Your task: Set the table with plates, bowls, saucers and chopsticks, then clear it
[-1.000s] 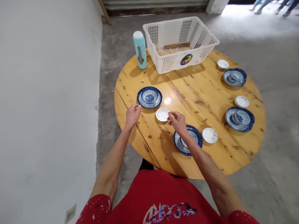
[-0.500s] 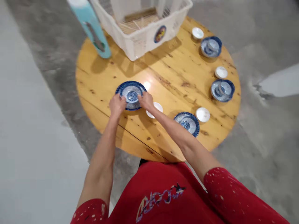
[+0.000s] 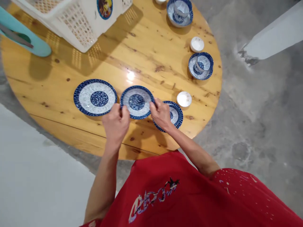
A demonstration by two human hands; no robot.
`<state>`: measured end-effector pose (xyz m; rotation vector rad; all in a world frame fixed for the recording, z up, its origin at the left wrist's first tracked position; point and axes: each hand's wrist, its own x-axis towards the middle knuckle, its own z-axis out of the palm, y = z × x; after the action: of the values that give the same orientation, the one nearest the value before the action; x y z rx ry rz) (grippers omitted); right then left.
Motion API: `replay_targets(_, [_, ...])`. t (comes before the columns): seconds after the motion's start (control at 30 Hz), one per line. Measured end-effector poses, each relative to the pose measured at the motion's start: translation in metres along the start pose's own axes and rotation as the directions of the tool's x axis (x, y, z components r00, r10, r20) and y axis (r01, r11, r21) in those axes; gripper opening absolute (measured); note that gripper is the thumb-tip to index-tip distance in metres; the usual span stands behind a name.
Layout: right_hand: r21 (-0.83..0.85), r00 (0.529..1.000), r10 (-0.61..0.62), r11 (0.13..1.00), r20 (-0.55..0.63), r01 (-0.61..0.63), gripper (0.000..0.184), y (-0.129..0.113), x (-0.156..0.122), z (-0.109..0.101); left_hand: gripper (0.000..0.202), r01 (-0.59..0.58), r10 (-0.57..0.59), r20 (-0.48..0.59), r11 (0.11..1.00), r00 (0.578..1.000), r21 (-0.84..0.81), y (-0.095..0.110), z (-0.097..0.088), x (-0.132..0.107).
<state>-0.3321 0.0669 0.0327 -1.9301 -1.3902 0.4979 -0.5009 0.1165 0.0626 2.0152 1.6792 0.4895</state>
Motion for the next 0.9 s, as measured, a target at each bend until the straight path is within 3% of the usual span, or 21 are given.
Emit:
replay_targets(0.13, [-0.09,0.989,0.099,0.99,-0.113,-0.109,0.028,0.044,-0.039,-0.053,0.032,-0.099,0.102,0.138,0.995,0.985,-0.027,0.043,0.041,-0.023])
replay_targets(0.27, [-0.158,0.981,0.164,0.971,-0.107,-0.18,0.029,0.078,-0.064,-0.076,0.031,-0.078,0.105,0.268,0.991,0.958,-0.11,0.064,0.074,-0.037])
replay_targets(0.4, [-0.252,0.983,0.16,0.951,-0.094,-0.179,0.033,0.101,-0.074,-0.078,0.03,-0.053,0.074,0.326,0.996,0.943,-0.072,0.072,0.093,-0.043])
replay_targets(0.6, [-0.347,0.987,0.156,0.924,-0.042,-0.161,0.045,0.121,-0.076,-0.071,0.033,-0.083,0.043,0.358,0.992,0.933,0.097,0.071,0.107,-0.046])
replay_targets(0.73, [-0.424,0.984,0.179,0.89,-0.019,-0.17,0.045,0.119,-0.076,-0.07,0.039,-0.113,0.035,0.375,0.975,0.926,0.189,0.067,0.111,-0.047])
replay_targets(0.9, [-0.585,0.931,0.351,0.777,0.1,-0.231,0.048,0.107,-0.071,-0.071,0.043,-0.152,0.011,0.413,0.938,0.911,0.31,0.066,0.11,-0.043])
